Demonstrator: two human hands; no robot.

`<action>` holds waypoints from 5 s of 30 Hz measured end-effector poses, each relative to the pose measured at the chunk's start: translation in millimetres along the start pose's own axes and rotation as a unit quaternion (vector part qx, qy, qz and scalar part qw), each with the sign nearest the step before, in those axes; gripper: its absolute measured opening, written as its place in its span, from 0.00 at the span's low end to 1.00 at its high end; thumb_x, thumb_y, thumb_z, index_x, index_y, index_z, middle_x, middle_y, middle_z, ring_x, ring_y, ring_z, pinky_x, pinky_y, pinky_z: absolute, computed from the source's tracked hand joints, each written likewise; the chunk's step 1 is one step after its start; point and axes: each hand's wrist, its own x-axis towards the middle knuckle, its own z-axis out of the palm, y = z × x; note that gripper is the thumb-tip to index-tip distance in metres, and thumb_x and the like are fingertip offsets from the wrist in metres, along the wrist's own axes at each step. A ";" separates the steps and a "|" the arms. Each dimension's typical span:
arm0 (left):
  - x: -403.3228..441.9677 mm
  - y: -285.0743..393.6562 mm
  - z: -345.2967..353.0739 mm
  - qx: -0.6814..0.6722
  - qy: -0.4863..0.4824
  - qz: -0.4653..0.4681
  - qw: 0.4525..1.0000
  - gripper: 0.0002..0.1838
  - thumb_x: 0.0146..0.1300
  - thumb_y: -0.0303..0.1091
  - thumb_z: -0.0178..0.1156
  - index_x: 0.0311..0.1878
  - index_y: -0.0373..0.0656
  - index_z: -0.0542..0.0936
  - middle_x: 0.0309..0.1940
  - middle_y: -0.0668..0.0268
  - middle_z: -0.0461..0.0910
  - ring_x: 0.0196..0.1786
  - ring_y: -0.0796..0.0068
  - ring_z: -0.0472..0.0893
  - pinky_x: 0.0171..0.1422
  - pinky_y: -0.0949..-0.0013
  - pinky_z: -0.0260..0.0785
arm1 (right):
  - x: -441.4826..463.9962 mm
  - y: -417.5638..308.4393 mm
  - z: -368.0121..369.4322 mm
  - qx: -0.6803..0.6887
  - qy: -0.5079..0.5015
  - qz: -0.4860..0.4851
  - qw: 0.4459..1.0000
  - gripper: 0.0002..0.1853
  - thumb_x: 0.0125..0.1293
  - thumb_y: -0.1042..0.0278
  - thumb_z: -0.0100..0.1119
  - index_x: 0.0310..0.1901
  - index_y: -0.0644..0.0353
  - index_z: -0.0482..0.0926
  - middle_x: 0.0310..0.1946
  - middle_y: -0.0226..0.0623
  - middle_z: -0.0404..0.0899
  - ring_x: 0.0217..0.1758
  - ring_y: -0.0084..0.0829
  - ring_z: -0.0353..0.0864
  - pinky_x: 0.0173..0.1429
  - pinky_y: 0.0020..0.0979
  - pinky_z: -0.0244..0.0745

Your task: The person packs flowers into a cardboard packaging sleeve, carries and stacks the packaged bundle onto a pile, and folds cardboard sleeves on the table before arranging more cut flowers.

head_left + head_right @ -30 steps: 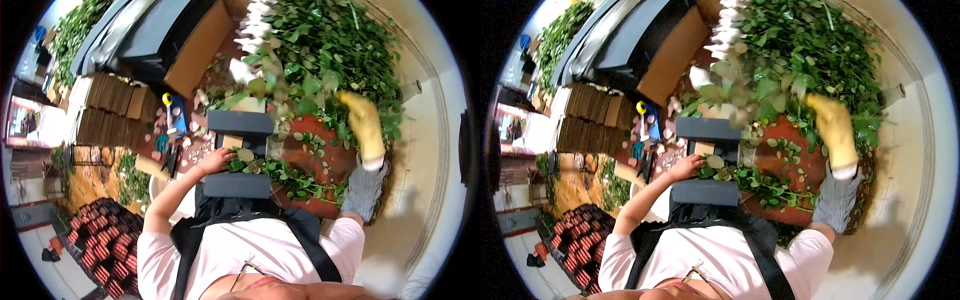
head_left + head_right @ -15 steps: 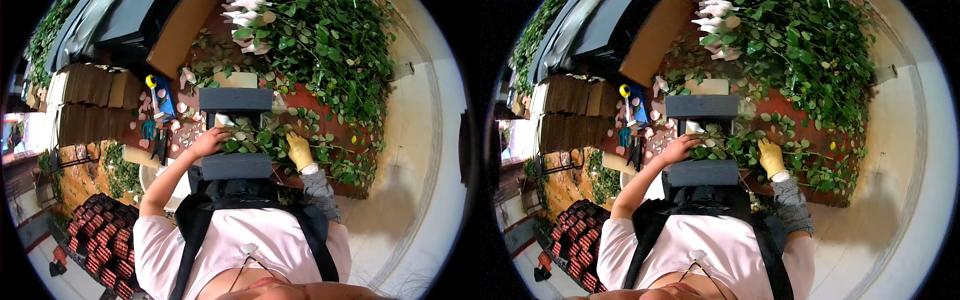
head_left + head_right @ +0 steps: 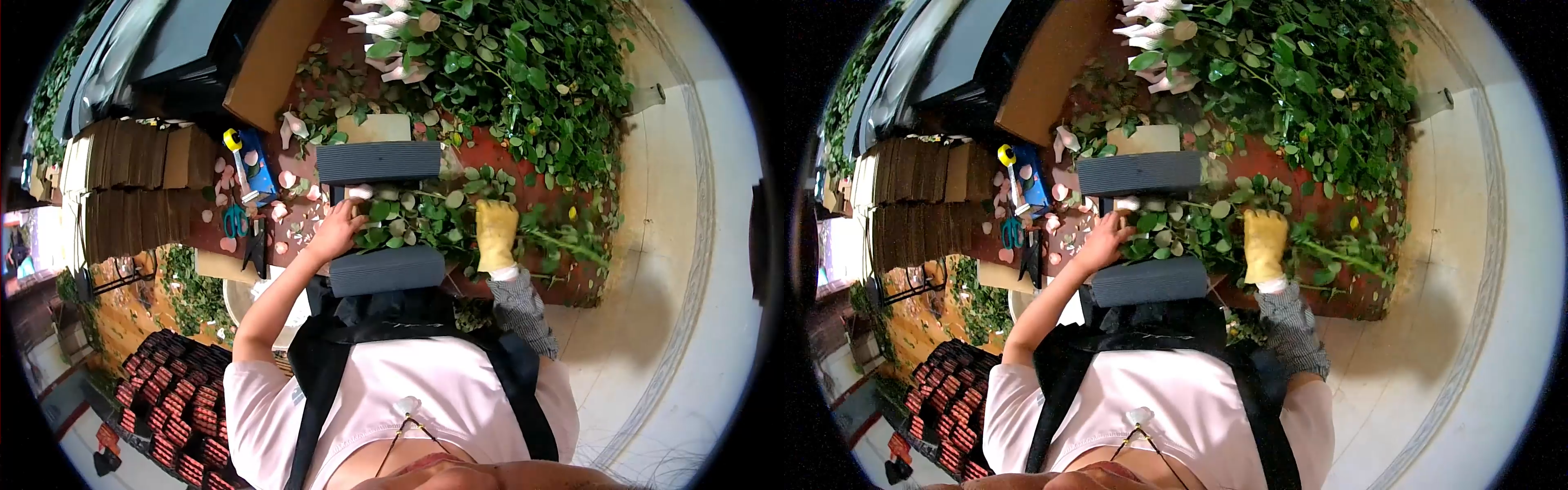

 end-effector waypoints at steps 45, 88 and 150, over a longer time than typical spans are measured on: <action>1.8 -17.9 22.3 -0.031 0.043 -0.011 0.999 0.37 0.48 0.19 0.64 0.66 0.37 0.69 0.61 0.51 0.70 0.60 0.45 0.70 0.65 0.52 0.62 | 155.9 46.4 78.8 0.122 0.082 0.186 0.972 0.26 0.60 0.64 0.65 0.59 0.61 0.74 0.43 0.47 0.81 0.47 0.49 0.80 0.51 0.47 0.75; 0.7 -14.8 23.4 -0.021 0.081 -0.016 0.996 0.35 0.51 0.24 0.63 0.67 0.42 0.70 0.60 0.57 0.73 0.61 0.54 0.72 0.65 0.53 0.62 | 158.8 93.2 -165.8 -0.126 0.278 0.078 0.949 0.17 0.65 0.69 0.55 0.54 0.49 0.84 0.59 0.38 0.81 0.64 0.37 0.77 0.73 0.41 0.66; 4.9 -18.1 26.7 -0.017 0.076 -0.040 0.996 0.31 0.50 0.22 0.66 0.61 0.36 0.73 0.69 0.39 0.64 0.65 0.38 0.69 0.69 0.49 0.64 | 176.8 9.0 9.0 -0.074 -0.171 0.073 0.980 0.07 0.66 0.70 0.59 0.42 0.49 0.84 0.35 0.30 0.86 0.39 0.34 0.84 0.51 0.36 0.74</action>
